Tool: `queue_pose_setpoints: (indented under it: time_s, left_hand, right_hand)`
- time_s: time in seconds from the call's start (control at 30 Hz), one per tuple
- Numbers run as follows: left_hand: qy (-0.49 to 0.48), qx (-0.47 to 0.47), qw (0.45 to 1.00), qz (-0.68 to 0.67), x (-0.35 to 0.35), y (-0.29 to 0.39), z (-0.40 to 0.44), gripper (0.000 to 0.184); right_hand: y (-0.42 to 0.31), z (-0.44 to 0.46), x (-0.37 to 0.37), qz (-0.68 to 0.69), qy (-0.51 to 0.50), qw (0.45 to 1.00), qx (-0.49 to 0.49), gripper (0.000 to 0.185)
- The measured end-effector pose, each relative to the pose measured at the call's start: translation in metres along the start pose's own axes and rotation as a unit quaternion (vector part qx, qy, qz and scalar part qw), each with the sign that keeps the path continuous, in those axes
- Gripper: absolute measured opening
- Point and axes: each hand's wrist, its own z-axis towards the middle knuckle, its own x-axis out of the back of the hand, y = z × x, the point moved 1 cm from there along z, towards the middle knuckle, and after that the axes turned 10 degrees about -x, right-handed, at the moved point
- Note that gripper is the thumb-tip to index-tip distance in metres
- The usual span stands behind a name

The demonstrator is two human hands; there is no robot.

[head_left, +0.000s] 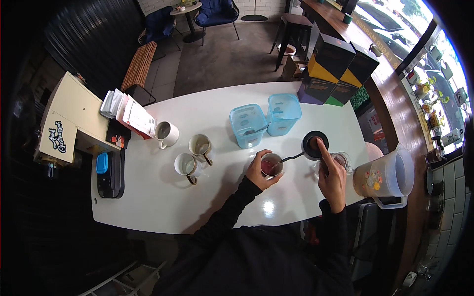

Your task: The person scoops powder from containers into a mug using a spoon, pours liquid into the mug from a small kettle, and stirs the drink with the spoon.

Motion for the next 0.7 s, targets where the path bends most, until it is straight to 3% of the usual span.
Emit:
queue_pose_setpoints:
  time_s: [0.37, 0.7]
  left_hand:
    - [-0.036, 0.014, 0.999, 0.038, -0.007, 0.001, 0.009, 0.080]
    - [-0.035, 0.012, 0.999, 0.018, -0.006, 0.002, 0.009, 0.075]
  right_hand:
    - [0.004, 0.006, 0.001, -0.002, 0.033, 0.999, -0.015, 0.085]
    - [0.005, -0.001, 0.007, -0.022, -0.008, 0.999, -0.030, 0.082]
